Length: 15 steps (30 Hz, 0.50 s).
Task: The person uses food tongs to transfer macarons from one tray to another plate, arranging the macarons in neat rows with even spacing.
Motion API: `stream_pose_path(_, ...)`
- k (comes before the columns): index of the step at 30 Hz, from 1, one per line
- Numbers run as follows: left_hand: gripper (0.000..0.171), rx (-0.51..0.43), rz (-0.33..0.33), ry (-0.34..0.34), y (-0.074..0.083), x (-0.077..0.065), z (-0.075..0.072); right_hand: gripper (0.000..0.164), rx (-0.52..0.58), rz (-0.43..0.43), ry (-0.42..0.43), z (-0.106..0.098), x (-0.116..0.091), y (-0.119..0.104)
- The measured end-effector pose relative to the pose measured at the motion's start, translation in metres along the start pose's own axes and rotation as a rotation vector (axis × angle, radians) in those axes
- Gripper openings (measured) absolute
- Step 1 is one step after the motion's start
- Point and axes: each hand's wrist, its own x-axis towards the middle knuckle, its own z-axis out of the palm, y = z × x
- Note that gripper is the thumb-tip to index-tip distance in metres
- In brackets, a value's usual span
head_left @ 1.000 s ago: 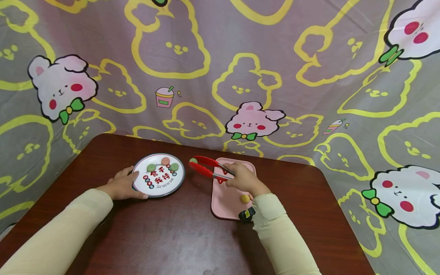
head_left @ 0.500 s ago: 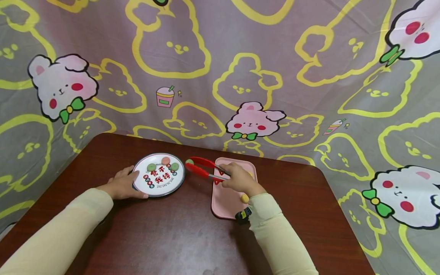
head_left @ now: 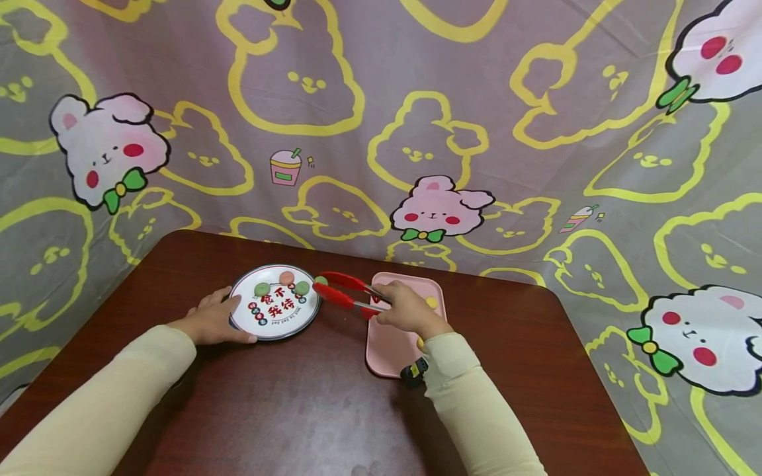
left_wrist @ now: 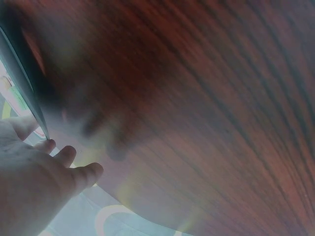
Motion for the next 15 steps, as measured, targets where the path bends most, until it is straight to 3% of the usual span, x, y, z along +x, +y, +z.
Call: stream_pose_path(15, 0.121, 0.000, 0.006, 0.003, -0.0007, 0.0006, 0.0001, 0.056, 0.030, -0.038, 0.000, 0.0066, 0.0064, -0.0057)
